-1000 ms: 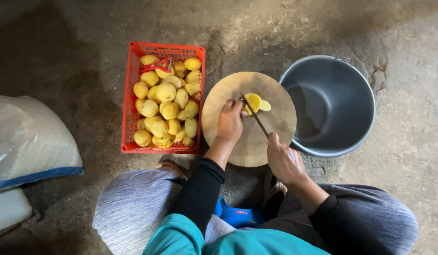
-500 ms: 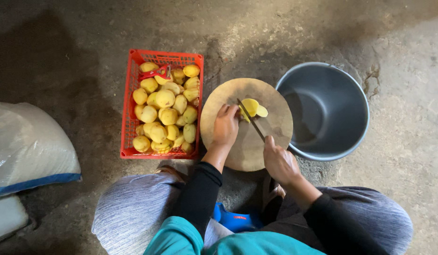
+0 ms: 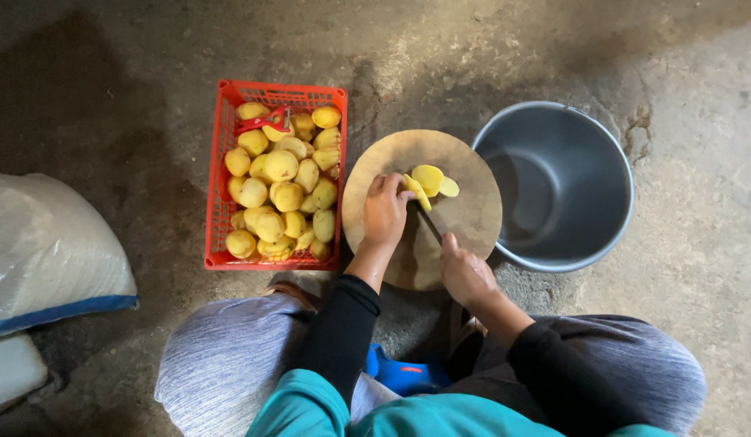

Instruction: The person sits on the floor and slices peeled potatoes one at a time on a round wooden cutting board using a knife. Sliced pieces are transferred into a metal bowl beside the board.

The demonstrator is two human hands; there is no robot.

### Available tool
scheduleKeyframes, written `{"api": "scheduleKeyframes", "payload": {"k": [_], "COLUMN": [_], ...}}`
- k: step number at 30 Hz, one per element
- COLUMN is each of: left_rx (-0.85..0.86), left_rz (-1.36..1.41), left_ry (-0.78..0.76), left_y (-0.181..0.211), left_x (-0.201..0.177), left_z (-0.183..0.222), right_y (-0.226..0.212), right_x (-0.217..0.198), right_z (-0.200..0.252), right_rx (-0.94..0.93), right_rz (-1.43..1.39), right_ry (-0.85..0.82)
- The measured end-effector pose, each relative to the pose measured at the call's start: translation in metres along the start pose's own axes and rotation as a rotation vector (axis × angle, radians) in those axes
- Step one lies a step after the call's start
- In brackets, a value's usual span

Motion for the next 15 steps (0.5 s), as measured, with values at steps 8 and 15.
{"api": "scheduleKeyframes", "payload": {"k": [8, 15], "left_rx": [-0.136, -0.425], "left_rz": [-0.018, -0.282], "left_ry": [-0.075, 0.230], "left_y": [-0.023, -0.168], "left_x": [0.027, -0.032], "left_z": [-0.010, -0.029], "right_y": [0.056, -0.007], "right_x": [-0.029, 0.018], "right_z": [0.042, -0.005], "right_rx": [0.208, 0.017], "right_rz": [-0.388, -0.236], "right_ry": [0.234, 0.161]}}
Point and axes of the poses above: each hand's wrist, its own z-axis away from the middle knuckle, its own x-axis out of the palm, y = z × x, the point moved 10 cm from there along -z, towards the middle knuckle, and after that the axes turned 14 degrees about -z, right-handed, at the moved point
